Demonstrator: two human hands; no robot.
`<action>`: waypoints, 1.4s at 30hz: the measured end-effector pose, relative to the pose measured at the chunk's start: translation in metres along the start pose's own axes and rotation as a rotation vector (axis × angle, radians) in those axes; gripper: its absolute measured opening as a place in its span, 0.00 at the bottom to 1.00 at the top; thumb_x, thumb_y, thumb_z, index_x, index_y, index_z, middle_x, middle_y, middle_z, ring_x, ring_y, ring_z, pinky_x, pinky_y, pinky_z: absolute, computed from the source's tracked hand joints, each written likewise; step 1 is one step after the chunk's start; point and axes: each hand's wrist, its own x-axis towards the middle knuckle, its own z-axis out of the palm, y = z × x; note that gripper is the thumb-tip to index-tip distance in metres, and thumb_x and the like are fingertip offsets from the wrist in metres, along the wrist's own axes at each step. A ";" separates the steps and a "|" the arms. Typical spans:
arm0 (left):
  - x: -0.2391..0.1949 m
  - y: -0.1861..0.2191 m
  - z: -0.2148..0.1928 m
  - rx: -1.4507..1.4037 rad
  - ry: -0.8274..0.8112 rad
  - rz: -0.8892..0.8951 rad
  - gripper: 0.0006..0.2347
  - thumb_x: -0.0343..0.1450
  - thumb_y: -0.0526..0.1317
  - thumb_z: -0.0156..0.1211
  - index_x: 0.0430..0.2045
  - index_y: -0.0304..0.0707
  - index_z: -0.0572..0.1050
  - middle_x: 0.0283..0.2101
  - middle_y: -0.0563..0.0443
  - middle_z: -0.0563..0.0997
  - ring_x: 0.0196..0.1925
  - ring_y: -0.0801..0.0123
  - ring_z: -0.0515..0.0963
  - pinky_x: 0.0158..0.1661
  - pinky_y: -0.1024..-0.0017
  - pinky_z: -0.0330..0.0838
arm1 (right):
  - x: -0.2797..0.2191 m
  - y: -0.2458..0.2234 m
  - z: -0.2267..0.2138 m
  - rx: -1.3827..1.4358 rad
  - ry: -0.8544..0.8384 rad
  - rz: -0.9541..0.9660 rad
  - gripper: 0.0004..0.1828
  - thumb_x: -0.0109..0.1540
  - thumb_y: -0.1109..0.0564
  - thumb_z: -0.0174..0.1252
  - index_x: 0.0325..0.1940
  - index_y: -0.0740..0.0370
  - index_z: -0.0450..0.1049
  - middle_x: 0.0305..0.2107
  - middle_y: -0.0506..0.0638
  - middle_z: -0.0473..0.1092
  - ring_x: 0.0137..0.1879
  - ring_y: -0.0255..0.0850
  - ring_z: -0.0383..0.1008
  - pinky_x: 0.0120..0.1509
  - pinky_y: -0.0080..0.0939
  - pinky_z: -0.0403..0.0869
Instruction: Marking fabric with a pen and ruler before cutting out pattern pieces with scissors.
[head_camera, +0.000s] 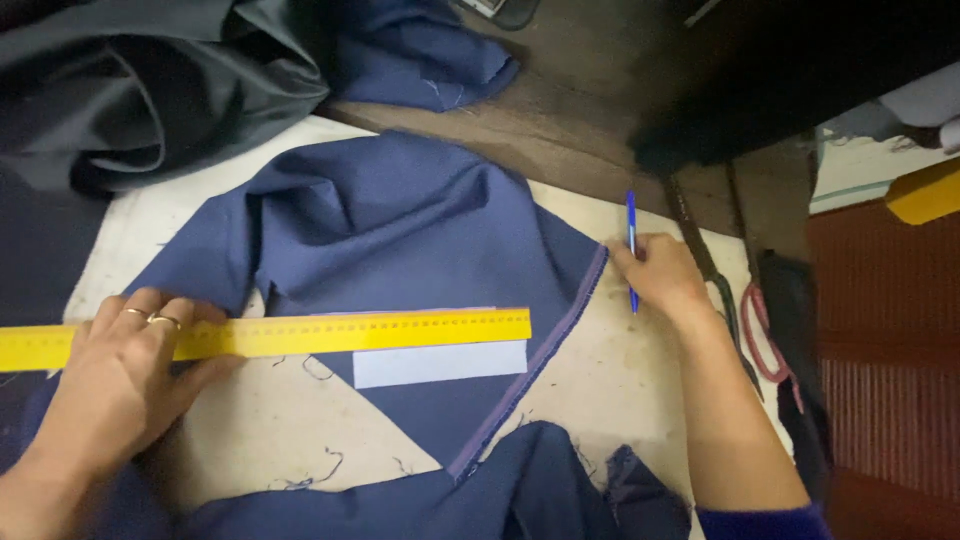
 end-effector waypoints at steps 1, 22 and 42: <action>-0.001 -0.003 -0.001 0.006 -0.002 -0.004 0.18 0.57 0.55 0.62 0.38 0.55 0.76 0.39 0.54 0.78 0.44 0.55 0.76 0.52 0.62 0.67 | -0.010 -0.019 -0.009 0.004 -0.004 -0.004 0.29 0.64 0.36 0.50 0.17 0.57 0.63 0.14 0.53 0.65 0.26 0.49 0.68 0.34 0.50 0.60; -0.137 -0.080 0.002 -0.629 0.533 -0.671 0.11 0.87 0.35 0.53 0.55 0.18 0.67 0.50 0.28 0.74 0.49 0.52 0.74 0.47 0.64 0.66 | -0.119 -0.069 0.011 0.817 0.145 -0.424 0.13 0.62 0.59 0.53 0.51 0.62 0.69 0.43 0.61 0.75 0.36 0.43 0.80 0.46 0.35 0.77; -0.033 0.132 -0.019 -0.738 -0.012 -0.114 0.12 0.71 0.45 0.51 0.45 0.42 0.73 0.43 0.49 0.83 0.41 0.54 0.82 0.40 0.63 0.73 | -0.192 -0.180 0.062 0.581 -0.069 -0.913 0.22 0.61 0.63 0.47 0.59 0.55 0.69 0.49 0.51 0.75 0.49 0.43 0.78 0.51 0.38 0.75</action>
